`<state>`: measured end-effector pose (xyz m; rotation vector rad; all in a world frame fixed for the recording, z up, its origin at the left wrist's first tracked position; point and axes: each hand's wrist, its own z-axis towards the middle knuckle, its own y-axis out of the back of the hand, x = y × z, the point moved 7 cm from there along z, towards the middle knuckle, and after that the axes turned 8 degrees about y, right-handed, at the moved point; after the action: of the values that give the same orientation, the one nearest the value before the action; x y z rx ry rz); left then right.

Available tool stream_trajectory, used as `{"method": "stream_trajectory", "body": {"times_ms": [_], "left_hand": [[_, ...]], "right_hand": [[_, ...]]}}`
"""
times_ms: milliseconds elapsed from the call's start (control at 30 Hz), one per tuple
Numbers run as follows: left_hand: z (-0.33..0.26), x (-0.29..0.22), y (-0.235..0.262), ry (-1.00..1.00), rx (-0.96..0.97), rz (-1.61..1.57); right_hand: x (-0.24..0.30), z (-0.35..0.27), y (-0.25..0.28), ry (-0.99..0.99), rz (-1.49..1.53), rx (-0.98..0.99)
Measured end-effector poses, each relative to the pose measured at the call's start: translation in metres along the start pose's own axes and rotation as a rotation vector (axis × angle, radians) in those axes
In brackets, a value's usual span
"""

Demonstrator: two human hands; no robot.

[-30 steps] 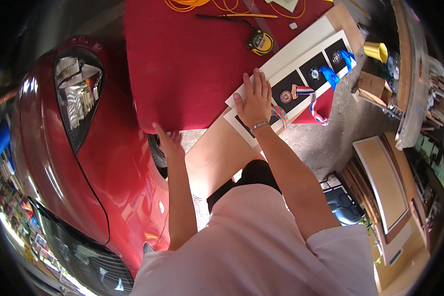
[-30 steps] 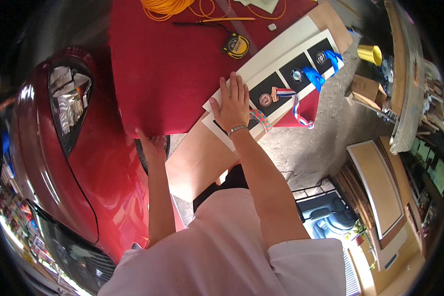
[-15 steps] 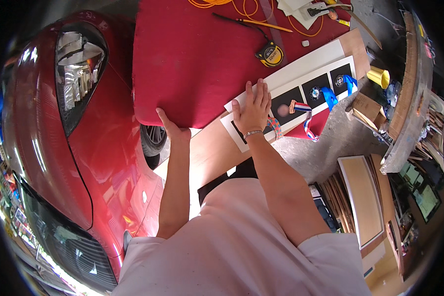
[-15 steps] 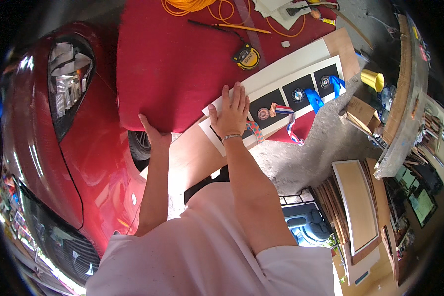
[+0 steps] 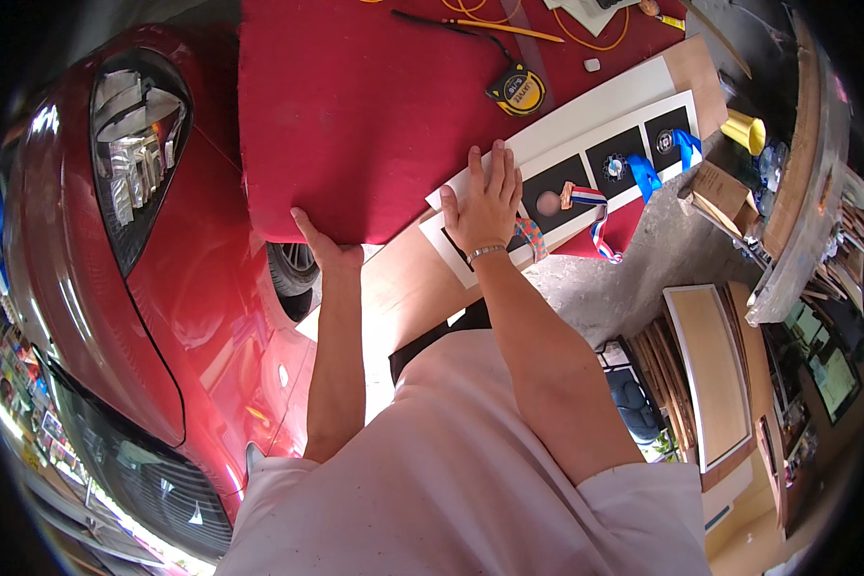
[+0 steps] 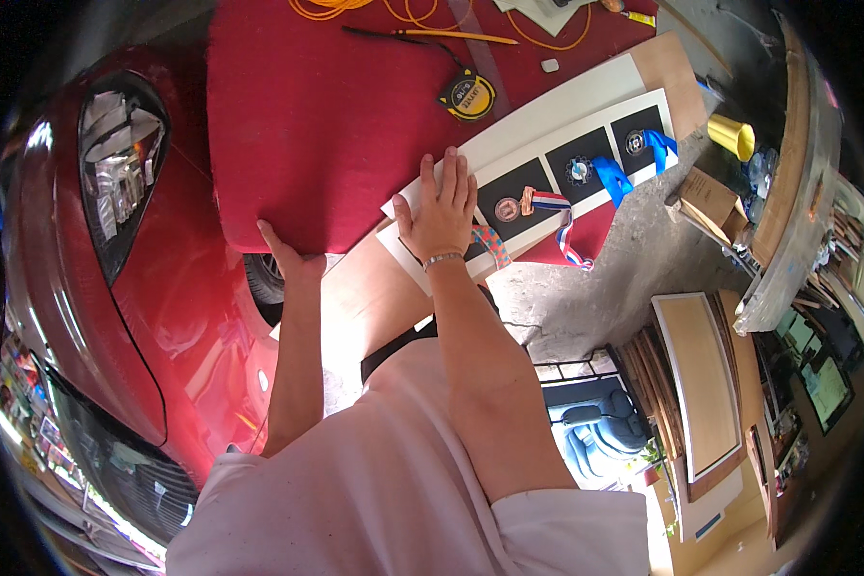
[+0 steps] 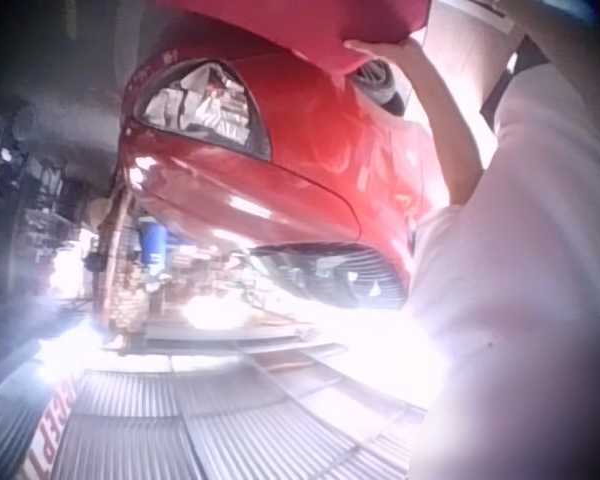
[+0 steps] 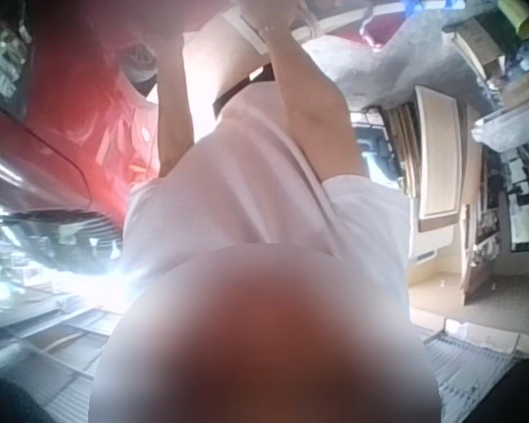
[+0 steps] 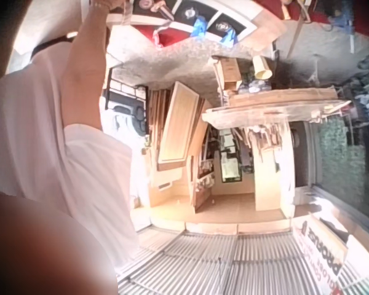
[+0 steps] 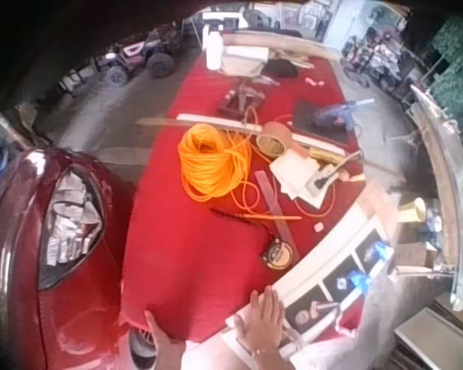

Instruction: The person assembles medals with ribbons onto a white display board with black squares. They use a hot glue gun to attach each medal, then press and adjust the ribbons to fit within the designated areas.

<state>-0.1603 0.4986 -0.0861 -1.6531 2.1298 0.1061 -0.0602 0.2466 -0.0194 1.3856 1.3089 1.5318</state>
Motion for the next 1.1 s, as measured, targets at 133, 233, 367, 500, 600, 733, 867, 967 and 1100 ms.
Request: {"method": "stream_trajectory", "body": {"times_ms": [133,233,367,500,600,733,867,967,1100], "left_hand": [[-0.0049,-0.0002,-0.0041,0.011,0.009,0.006],[-0.0072,-0.0011,-0.0059,0.01,0.011,0.016],[-0.0066,-0.0019,-0.0056,0.009,0.005,0.013],[-0.0057,-0.0006,-0.0031,0.029,-0.018,-0.008],[-0.0055,-0.0011,-0.0021,0.029,-0.022,-0.009],[-0.0058,-0.0008,-0.0009,0.046,-0.025,-0.014],[-0.0076,-0.0011,-0.0041,0.032,-0.006,0.004],[-0.0086,-0.0009,-0.0033,0.036,-0.039,-0.006],[-0.004,-0.0004,0.0,0.018,-0.032,0.005]], "right_hand": [[-0.0002,-0.0002,-0.0007,-0.003,-0.001,-0.001],[0.0006,-0.0001,-0.0005,0.008,-0.013,-0.009],[0.0008,0.0,-0.0011,0.005,-0.024,0.003],[0.0004,-0.0001,-0.0005,-0.002,-0.015,0.004],[0.0,-0.0001,0.0003,-0.002,0.002,-0.008],[-0.0001,0.0,-0.0009,-0.002,-0.011,-0.006],[-0.0003,-0.0004,-0.001,-0.003,-0.011,-0.007],[0.0004,-0.0004,-0.0005,-0.001,-0.009,-0.015],[0.0,-0.0003,-0.0024,0.001,-0.007,-0.026]]}}
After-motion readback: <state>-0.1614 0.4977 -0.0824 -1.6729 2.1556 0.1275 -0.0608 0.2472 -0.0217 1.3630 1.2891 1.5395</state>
